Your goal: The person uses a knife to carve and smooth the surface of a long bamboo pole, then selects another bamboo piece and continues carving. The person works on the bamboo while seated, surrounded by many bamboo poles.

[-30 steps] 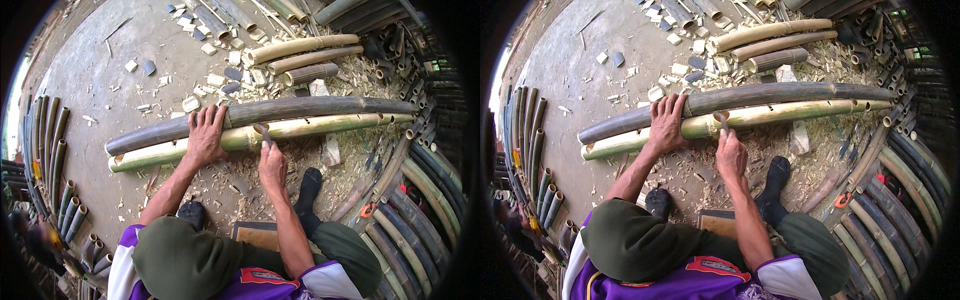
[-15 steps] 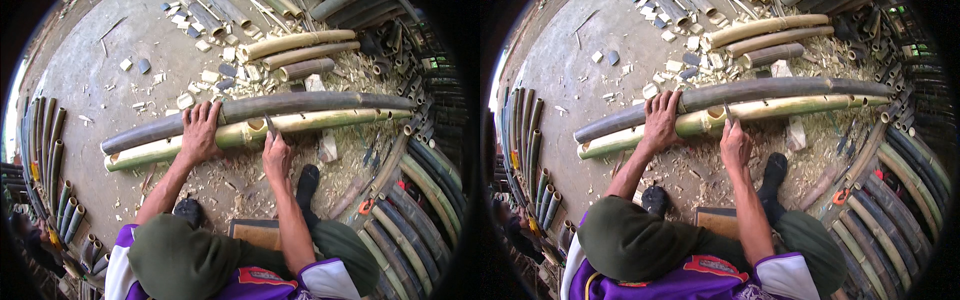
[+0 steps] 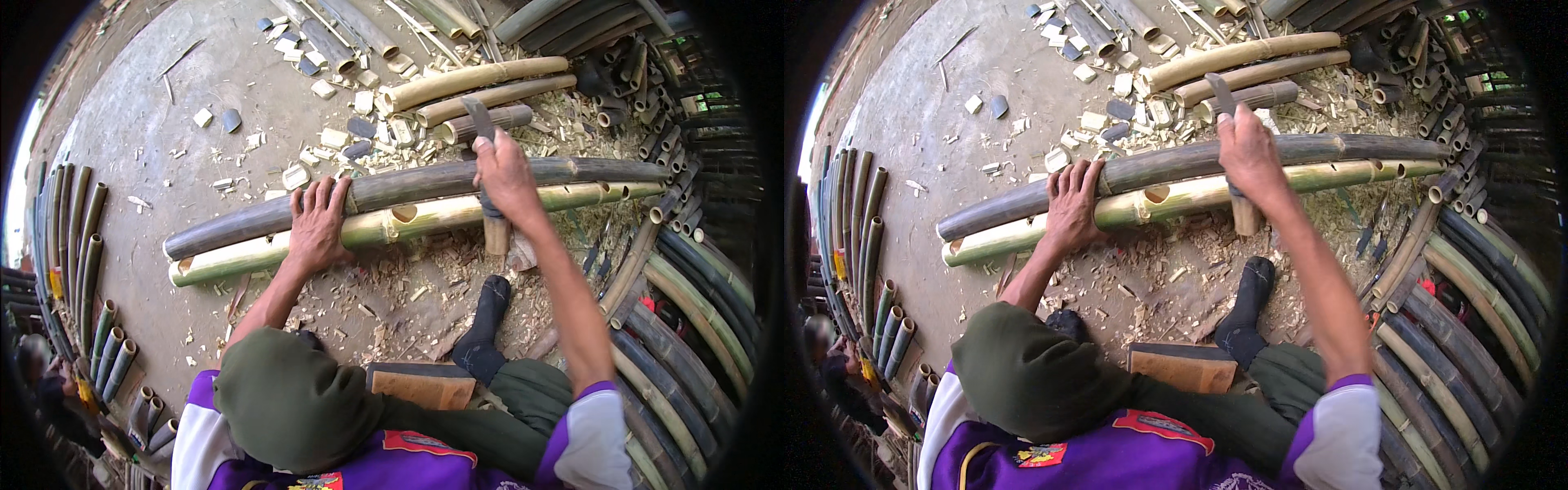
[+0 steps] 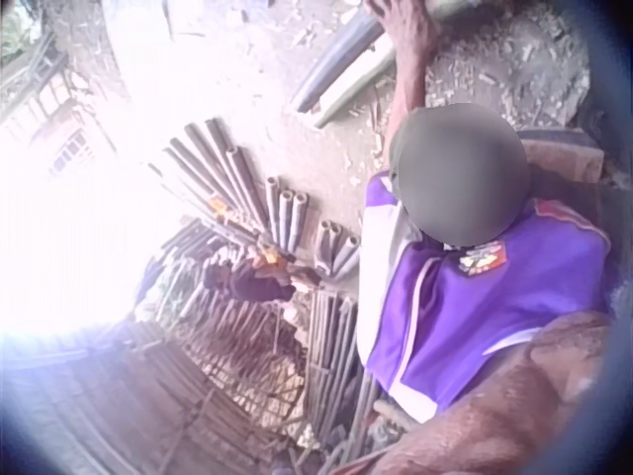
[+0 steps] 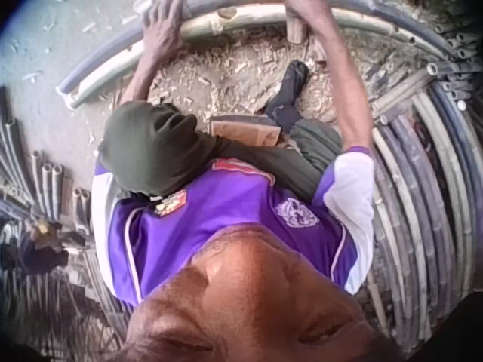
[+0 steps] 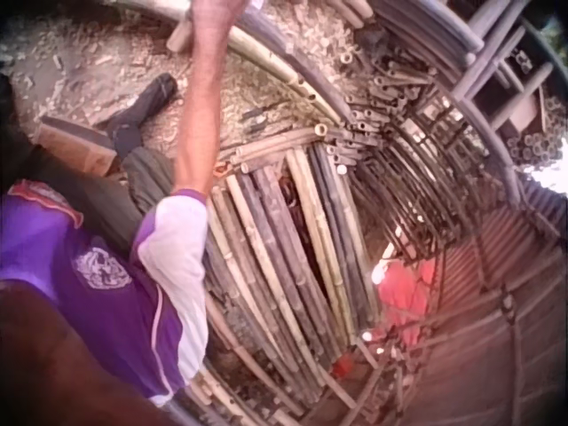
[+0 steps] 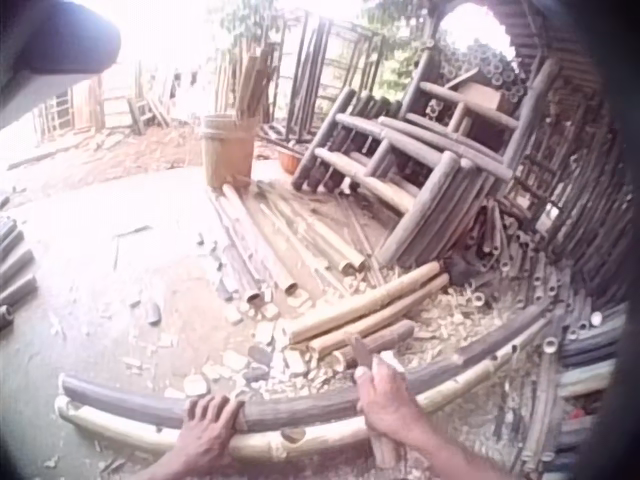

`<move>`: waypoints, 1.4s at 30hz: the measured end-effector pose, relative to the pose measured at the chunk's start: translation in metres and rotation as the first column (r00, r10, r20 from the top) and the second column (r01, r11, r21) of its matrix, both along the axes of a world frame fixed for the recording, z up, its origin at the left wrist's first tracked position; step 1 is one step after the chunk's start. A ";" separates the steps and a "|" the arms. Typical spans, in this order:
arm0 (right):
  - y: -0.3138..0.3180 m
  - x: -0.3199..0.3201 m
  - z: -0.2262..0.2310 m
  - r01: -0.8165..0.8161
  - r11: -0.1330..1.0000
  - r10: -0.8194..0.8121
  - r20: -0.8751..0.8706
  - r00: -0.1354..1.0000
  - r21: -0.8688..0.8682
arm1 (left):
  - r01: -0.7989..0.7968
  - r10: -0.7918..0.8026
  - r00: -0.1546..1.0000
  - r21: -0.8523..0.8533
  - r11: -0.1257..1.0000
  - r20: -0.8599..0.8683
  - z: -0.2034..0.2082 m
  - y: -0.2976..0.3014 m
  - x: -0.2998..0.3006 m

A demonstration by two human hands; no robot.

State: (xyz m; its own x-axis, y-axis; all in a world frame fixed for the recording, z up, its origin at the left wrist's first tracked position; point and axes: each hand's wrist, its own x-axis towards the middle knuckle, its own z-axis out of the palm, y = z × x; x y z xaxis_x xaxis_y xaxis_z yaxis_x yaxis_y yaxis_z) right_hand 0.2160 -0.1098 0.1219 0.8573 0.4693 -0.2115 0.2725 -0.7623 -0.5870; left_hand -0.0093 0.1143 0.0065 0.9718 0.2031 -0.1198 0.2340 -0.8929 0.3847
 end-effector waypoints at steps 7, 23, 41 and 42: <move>-0.086 0.011 0.009 -0.359 0.925 0.341 -0.146 0.929 -0.127 | -0.002 0.003 1.000 0.021 1.000 -0.029 0.000 0.002 -0.002; -0.138 -0.052 -0.120 -0.213 0.971 0.196 0.146 0.970 0.112 | -0.019 0.019 1.000 0.072 0.997 -0.010 0.003 -0.006 0.006; -0.125 -0.054 -0.098 -0.161 0.986 0.164 0.066 0.984 -0.047 | -0.021 0.026 0.999 0.113 0.993 -0.042 0.000 -0.008 0.006; -0.127 -0.053 -0.101 -0.163 0.986 0.164 0.074 0.984 -0.015 | -0.014 0.018 0.999 0.112 0.994 -0.036 -0.001 -0.007 0.007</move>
State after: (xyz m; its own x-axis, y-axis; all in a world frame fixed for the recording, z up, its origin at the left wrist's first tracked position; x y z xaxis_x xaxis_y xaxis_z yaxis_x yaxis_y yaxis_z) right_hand 0.1627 -0.2365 0.0211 0.7828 0.6028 -0.1544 0.4369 -0.7091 -0.5535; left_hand -0.0025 0.1071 0.0051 0.9637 0.2327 -0.1308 0.2606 -0.9259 0.2734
